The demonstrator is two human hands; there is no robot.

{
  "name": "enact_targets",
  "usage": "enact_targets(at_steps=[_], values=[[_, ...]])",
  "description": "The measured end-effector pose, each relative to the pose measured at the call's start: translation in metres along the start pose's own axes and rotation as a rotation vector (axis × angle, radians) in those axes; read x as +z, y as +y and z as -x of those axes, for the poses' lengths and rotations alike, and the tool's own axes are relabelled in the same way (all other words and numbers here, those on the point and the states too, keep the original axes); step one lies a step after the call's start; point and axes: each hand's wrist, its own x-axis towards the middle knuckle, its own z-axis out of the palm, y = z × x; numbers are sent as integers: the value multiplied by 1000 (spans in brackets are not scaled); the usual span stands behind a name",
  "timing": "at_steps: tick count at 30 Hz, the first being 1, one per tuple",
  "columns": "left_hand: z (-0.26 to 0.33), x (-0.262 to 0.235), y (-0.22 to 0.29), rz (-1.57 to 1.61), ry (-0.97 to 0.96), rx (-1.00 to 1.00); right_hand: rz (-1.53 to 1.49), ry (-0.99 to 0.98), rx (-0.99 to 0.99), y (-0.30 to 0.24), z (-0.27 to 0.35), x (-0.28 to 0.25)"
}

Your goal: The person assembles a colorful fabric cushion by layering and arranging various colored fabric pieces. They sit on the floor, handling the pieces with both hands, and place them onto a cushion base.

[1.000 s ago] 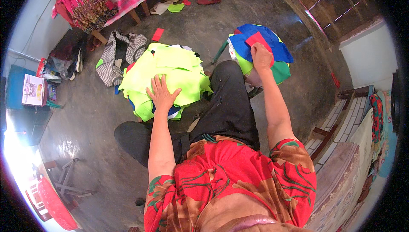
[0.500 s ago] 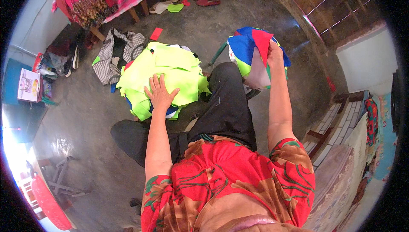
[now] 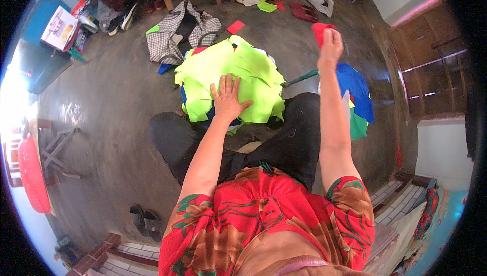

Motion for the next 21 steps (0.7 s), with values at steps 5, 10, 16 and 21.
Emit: enact_targets(at_steps=[5, 10, 16, 21], values=[[1, -2, -1, 11, 16, 15, 556, -415, -135, 24, 91, 107], [1, 4, -6, 21, 0, -10, 1101, -1029, -457, 81, 181, 130], [-1, -6, 0, 60, -44, 8, 1025, -1220, -264, 77, 147, 116], [2, 0, -2, 51, 17, 13, 915, -1159, -344, 12, 123, 73]])
